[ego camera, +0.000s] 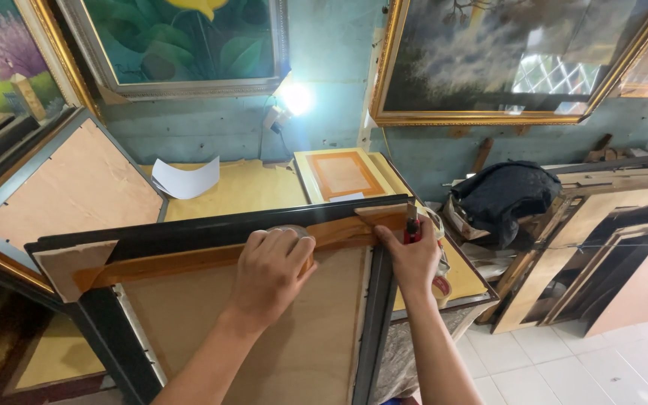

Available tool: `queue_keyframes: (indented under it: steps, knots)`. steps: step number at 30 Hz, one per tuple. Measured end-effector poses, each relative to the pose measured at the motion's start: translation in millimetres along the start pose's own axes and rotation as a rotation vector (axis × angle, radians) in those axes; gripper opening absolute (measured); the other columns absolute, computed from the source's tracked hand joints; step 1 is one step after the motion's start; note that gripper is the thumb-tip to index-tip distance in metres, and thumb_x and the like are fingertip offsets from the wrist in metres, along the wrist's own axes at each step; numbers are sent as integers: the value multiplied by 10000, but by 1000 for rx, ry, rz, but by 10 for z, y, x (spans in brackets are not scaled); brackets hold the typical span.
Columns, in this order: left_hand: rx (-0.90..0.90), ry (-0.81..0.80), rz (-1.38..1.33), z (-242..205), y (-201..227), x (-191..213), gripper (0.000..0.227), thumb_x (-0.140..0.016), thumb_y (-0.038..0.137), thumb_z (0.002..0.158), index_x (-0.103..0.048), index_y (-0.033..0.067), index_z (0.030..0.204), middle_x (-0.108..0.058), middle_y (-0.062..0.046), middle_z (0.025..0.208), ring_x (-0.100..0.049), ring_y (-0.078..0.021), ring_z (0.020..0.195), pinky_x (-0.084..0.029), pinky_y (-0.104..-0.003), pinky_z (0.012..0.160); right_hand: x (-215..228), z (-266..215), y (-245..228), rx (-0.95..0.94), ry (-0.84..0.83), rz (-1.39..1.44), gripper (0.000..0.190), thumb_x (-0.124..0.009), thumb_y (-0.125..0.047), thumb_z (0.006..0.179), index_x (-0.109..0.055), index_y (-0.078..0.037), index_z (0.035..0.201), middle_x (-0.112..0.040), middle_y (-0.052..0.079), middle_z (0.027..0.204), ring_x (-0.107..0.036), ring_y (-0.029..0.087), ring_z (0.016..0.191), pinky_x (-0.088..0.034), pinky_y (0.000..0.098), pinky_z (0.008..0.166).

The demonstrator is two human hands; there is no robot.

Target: Applying adhesive tape to the back edges of a framed mirror and cleaning the surface with a cloth.

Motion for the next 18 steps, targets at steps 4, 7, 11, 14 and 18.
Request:
queue_keyframes:
  steps: [4,7,11,14,18]
  knots:
    - [-17,19,-3,-38,-8,-57,229,-720,251,695,-557,208,850,-566,-25,640,-580,-125,626,-489,-288,660,48,3,-11,-13,-24,36,542,-829,-480,556,-546,-129,857,-548,63,649,-563,230,659,-461,324,619]
    - [-6,31,-17,6,-5,23,219,-718,254,702,-553,212,839,-554,-22,628,-572,-118,612,-486,-285,669,73,-67,-139,-34,-3,-19,637,-823,-504,506,-536,-155,954,-595,103,748,-607,293,772,-484,372,687]
    - [-15,41,-25,-11,-24,17,199,-705,237,712,-554,201,837,-552,-23,623,-571,-123,603,-485,-281,677,68,-118,-307,-100,-79,-90,744,-804,-532,495,-506,-161,1068,-605,110,1030,-574,302,983,-453,398,861]
    - [-7,35,-35,19,-49,109,213,-704,266,717,-548,208,850,-552,-29,629,-576,-122,606,-493,-284,678,81,-129,-332,-83,-104,-71,751,-811,-483,516,-489,-143,1103,-630,70,974,-587,278,968,-447,413,862]
    - [-19,-2,-62,-46,-191,106,257,-698,294,722,-541,219,911,-556,-20,654,-581,-114,627,-481,-294,715,54,-116,-284,-73,-108,-66,801,-823,-487,476,-484,-167,1128,-575,81,1104,-535,289,1051,-420,408,921]
Point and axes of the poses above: each hand's wrist, its own z-axis towards the middle knuckle, its own x-axis out of the back of the hand, y = z × x, the point moved 6 cm from there along z, towards the middle knuckle
